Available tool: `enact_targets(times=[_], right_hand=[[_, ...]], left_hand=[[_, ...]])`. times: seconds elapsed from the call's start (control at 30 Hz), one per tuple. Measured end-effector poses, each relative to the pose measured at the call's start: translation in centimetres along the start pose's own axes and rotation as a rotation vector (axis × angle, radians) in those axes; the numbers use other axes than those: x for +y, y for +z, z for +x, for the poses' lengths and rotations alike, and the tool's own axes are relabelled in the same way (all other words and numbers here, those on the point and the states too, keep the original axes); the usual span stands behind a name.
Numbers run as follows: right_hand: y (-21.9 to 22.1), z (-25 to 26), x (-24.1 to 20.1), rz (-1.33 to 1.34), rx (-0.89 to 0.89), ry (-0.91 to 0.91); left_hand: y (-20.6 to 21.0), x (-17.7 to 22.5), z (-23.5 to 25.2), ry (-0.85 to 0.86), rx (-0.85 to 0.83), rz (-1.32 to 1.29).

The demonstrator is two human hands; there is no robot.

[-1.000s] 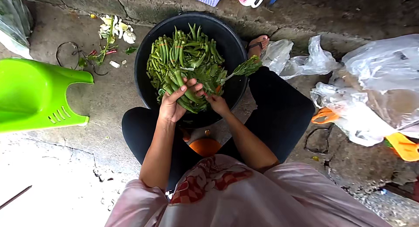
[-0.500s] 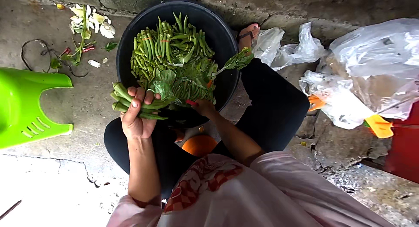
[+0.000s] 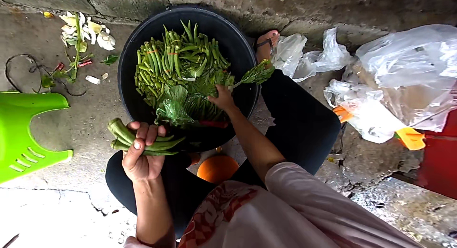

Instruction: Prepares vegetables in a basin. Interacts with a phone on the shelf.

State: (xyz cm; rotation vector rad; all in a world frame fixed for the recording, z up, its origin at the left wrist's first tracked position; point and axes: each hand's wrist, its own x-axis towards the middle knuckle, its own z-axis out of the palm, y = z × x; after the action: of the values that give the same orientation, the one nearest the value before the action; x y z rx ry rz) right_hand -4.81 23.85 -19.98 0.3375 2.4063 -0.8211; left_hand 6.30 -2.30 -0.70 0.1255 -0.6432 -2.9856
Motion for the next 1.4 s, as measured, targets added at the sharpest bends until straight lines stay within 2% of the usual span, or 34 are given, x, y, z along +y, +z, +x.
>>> enact_targets(times=[0.2,0.4,0.47,0.57,0.67,0.8,0.93,1.03,1.13,1.27,1.4], right_hand=[[4.2,-2.6,-1.6,-0.080,-0.085,-0.153],[6.3,-5.1,-2.4,-0.216,-0.240,-0.219],[5.6,-5.3,-2.9,-0.198,-0.220,-0.231],[3.9,-4.9,-2.7,-0.085,-0.052,-0.237],[2.1,-4.0,-1.4,0.053,0.086,-0.100],[0.5,-2.6,1.1,0.158,0.119,0.169],[0.1,-2.0,1.4,0.185,0.127,0.225],[-0.9,-1.3,0.5,0.201,0.152,0.153],[-4.7,1.2,-2.1,0.224,0.252,-0.016],[-12.8,5.8,-8.4,0.099,0.462,-0.322],[-18.5,11.8,-14.9,-0.001,0.591,-0.516]], left_hand=[[-0.1,0.3,0.3,-0.033,0.099,0.036],[0.0,-0.1,0.3,-0.025,0.042,-0.013],[-0.2,-0.2,0.3,-0.004,0.033,0.000],[-0.5,-0.3,0.4,0.002,-0.007,0.048],[-0.7,-0.4,0.4,0.001,-0.050,0.071],[-0.8,-0.7,0.5,-0.016,-0.041,0.084],[-1.2,-0.7,0.5,-0.021,0.006,0.119],[-0.8,-0.7,0.7,-0.021,0.007,0.122],[-0.2,-0.8,1.0,-0.004,0.000,0.133],[0.4,-1.3,1.1,-0.004,0.009,0.137],[0.7,-2.2,1.2,-0.051,0.023,0.162]])
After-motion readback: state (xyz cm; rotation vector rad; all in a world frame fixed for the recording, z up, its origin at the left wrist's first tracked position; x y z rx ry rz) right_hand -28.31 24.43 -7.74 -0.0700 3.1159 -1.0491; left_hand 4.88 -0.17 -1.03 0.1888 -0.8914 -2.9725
